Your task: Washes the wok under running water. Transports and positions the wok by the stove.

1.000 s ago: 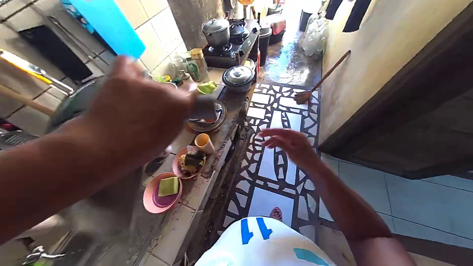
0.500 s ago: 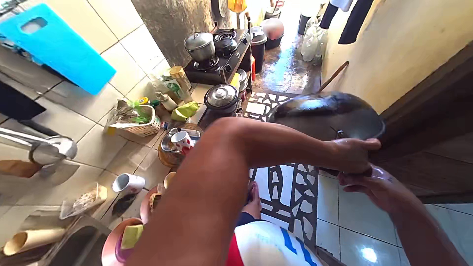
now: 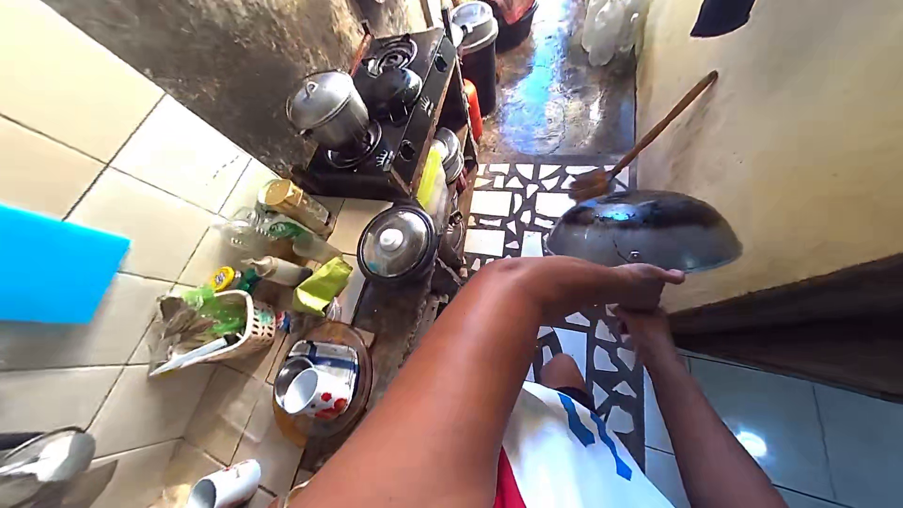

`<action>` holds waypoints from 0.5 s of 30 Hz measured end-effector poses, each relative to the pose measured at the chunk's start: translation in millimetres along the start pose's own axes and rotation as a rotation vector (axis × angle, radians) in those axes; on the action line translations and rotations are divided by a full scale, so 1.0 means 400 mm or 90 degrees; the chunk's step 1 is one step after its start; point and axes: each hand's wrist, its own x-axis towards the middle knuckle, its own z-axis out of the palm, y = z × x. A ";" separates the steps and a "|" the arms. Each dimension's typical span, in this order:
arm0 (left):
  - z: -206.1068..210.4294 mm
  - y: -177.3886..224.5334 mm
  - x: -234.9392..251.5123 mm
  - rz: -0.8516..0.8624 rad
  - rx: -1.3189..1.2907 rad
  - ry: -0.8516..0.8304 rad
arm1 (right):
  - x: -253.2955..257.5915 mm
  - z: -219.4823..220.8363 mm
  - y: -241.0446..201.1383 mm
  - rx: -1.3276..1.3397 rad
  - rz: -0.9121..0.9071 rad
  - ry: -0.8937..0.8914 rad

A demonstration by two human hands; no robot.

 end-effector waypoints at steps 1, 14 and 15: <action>0.007 -0.056 0.011 -0.012 -0.027 -0.001 | 0.049 0.016 -0.015 0.020 -0.026 -0.012; 0.318 -0.550 -0.248 -0.599 -0.303 0.362 | 0.718 0.335 -0.332 0.176 0.005 -0.318; 0.357 -0.554 -0.283 -0.671 -0.389 0.331 | 0.768 0.370 -0.365 0.175 0.007 -0.341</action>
